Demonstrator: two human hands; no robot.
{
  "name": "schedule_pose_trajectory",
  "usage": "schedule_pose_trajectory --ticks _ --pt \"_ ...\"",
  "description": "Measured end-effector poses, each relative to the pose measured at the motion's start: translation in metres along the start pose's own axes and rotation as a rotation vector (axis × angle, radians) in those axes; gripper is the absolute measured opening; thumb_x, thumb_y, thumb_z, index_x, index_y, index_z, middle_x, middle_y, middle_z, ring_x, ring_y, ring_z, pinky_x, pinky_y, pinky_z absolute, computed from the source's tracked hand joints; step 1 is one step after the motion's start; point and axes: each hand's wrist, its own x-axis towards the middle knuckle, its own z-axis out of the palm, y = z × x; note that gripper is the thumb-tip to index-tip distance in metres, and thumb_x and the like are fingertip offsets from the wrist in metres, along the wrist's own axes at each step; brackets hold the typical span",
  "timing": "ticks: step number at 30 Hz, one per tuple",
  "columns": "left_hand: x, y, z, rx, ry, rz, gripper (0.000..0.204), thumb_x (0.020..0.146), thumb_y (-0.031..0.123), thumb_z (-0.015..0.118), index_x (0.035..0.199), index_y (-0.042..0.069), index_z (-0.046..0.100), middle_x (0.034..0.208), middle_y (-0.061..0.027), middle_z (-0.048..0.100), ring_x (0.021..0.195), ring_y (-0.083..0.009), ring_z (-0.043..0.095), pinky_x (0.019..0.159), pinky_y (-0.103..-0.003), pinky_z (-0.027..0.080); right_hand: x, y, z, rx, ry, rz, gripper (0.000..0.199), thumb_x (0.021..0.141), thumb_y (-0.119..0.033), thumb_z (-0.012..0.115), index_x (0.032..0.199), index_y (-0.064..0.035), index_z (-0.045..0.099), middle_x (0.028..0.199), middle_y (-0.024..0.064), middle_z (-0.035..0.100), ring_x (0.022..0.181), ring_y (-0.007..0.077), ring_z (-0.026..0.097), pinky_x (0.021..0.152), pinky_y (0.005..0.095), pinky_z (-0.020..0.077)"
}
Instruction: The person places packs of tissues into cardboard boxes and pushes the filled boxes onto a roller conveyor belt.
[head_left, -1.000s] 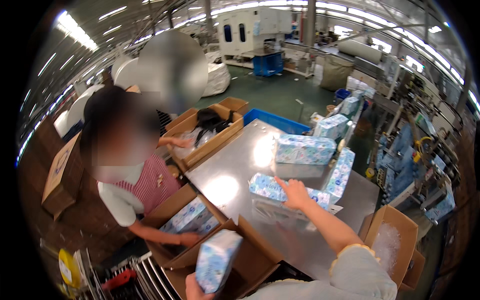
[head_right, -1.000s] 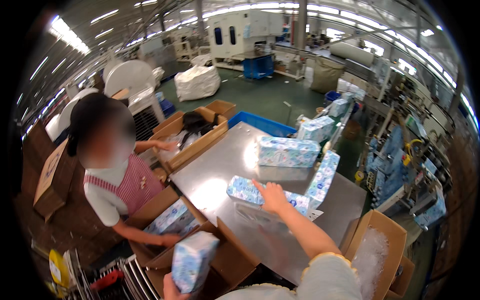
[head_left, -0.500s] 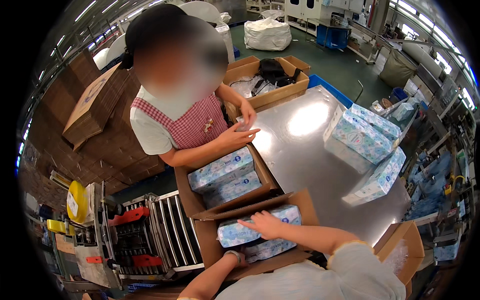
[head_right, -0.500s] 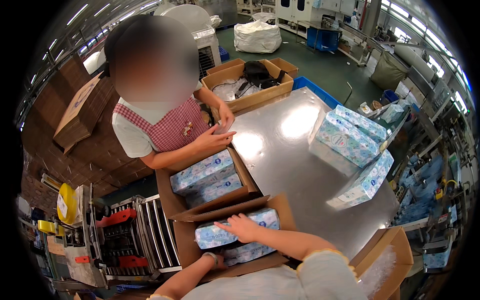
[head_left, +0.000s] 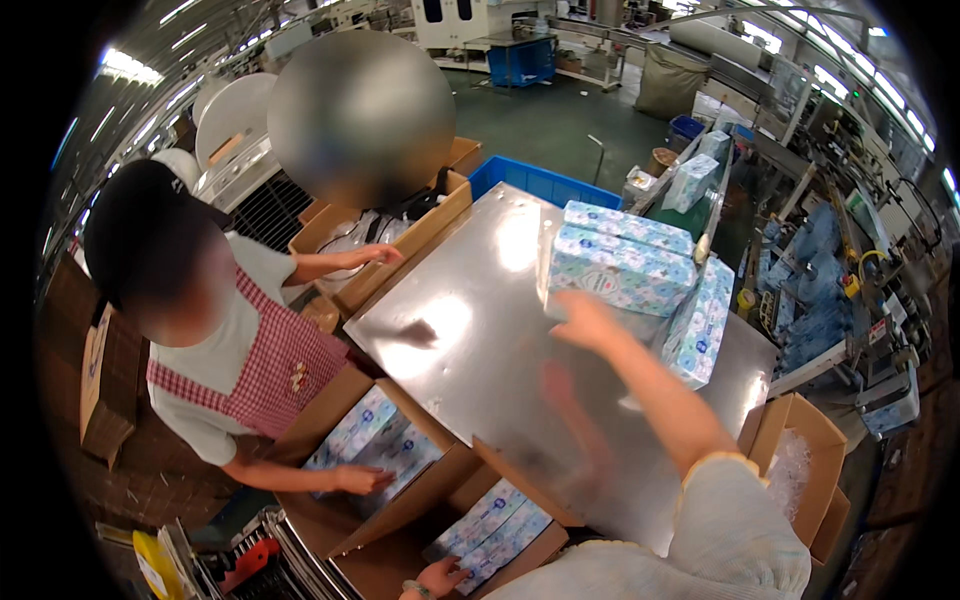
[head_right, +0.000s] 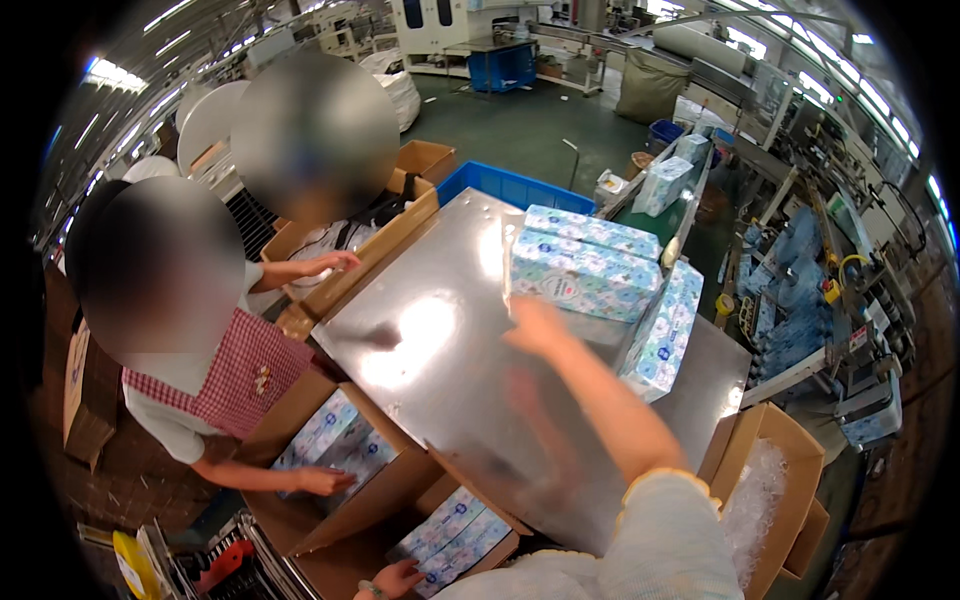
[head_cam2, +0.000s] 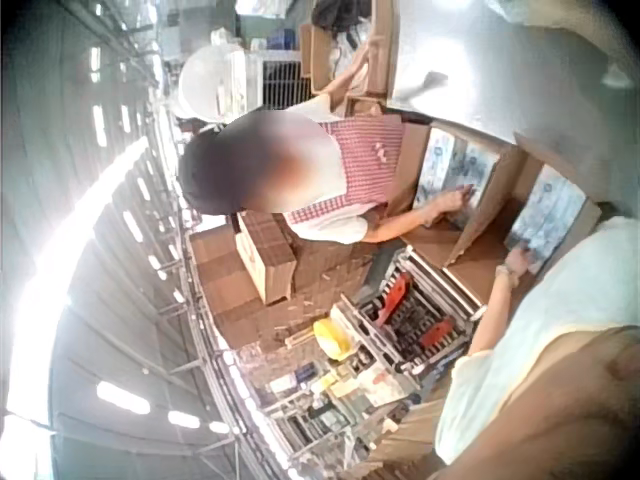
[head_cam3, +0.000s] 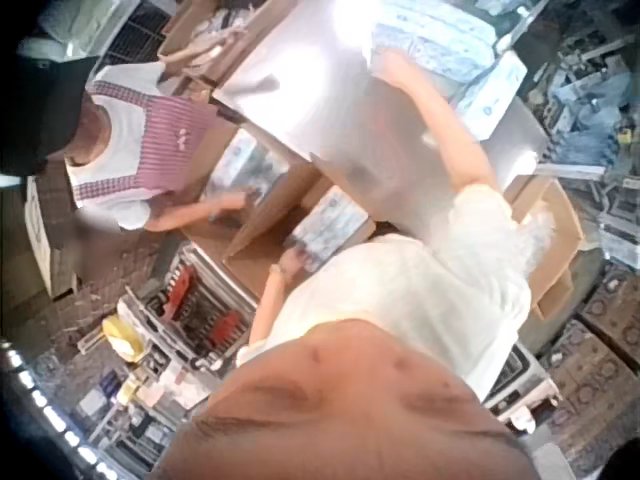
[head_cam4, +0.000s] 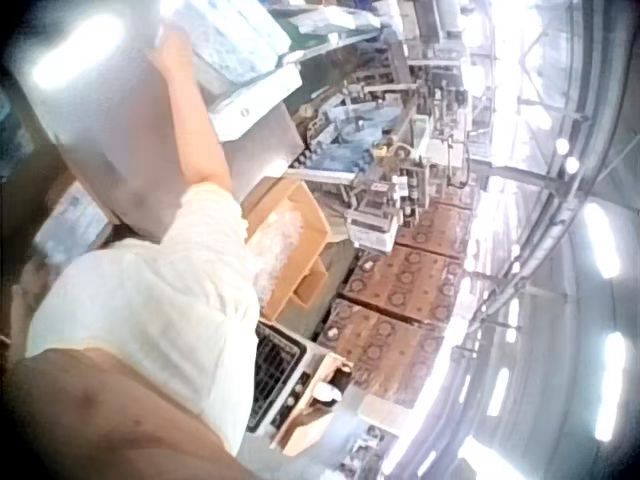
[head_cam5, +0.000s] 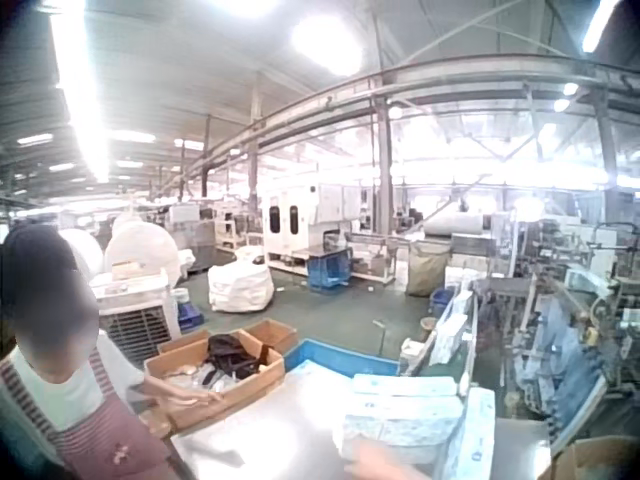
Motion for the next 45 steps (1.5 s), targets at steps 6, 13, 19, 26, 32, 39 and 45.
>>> schedule_pose_trajectory --ticks 6,13,19,26,32,39,45 --pt "0.010 0.178 -0.034 -0.054 0.517 0.454 0.027 0.095 0.014 0.062 0.115 -0.002 0.068 0.108 -0.0188 0.071 0.099 -0.0313 0.069 0.091 -0.039 0.054 0.018 0.203 -0.061 -0.572 -0.042 0.331 0.107 0.069 -0.048 0.086 0.154 -0.0078 0.034 0.136 0.0193 0.055 0.133 0.0361 0.049 0.109 0.0620 0.0355" --pt "0.085 0.372 -0.074 0.508 0.766 0.992 0.044 0.080 0.009 0.074 0.123 0.005 0.063 0.124 -0.0190 0.061 0.111 -0.0400 0.059 0.094 -0.046 0.049 0.017 0.124 -0.025 0.011 -0.421 0.035 0.117 0.068 -0.044 0.087 0.162 -0.0207 0.022 0.114 0.0249 0.063 0.105 0.0439 0.063 0.092 0.0471 0.0511" --pt "0.134 0.444 -0.037 0.912 0.582 0.830 0.101 0.074 0.030 0.084 0.156 0.006 0.030 0.143 -0.0219 0.047 0.129 -0.0388 0.047 0.112 -0.054 0.032 -0.085 0.087 -0.051 0.039 -0.492 -0.240 0.097 0.072 -0.043 0.085 0.155 -0.0176 0.041 0.132 0.0268 0.058 0.131 0.0425 0.049 0.110 0.0605 0.0348" --pt "0.125 0.442 -0.006 1.026 0.458 0.806 0.104 0.070 0.028 0.085 0.159 0.027 0.032 0.127 -0.0201 0.052 0.114 -0.0379 0.052 0.100 -0.049 0.038 -0.154 0.181 -0.104 -0.028 0.162 0.889 0.103 0.072 -0.031 0.082 0.159 -0.0153 0.029 0.167 0.0221 0.015 0.136 0.0483 0.041 0.107 0.0605 0.0411" --pt "0.043 0.406 -0.043 1.114 0.666 1.038 0.101 0.064 0.020 0.083 0.154 0.037 0.041 0.122 -0.0190 0.053 0.111 -0.0383 0.052 0.096 -0.048 0.038 -0.266 0.086 -0.114 0.007 -0.205 0.741 0.114 0.064 -0.024 0.084 0.161 -0.0151 0.024 0.167 0.0240 0.010 0.123 0.0481 0.054 0.103 0.0504 0.0478" --pt "-0.073 0.287 -0.064 0.424 1.056 1.242 0.067 0.063 0.027 0.078 0.126 0.014 0.059 0.123 -0.0237 0.047 0.109 -0.0421 0.049 0.091 -0.052 0.040 -0.312 0.037 -0.076 -0.222 -0.197 0.478 0.121 0.060 -0.032 0.092 0.161 -0.0185 0.026 0.125 0.0196 0.052 0.115 0.0390 0.052 0.101 0.0491 0.0410" --pt "-0.139 0.133 0.005 0.219 1.250 0.957 0.088 0.070 0.024 0.076 0.150 0.009 0.043 0.136 -0.0315 0.037 0.115 -0.0437 0.046 0.095 -0.053 0.040 -0.273 -0.042 -0.095 -0.254 0.071 -0.058 0.113 0.063 -0.025 0.090 0.159 -0.0222 0.031 0.122 0.0215 0.051 0.112 0.0405 0.051 0.100 0.0500 0.0400"
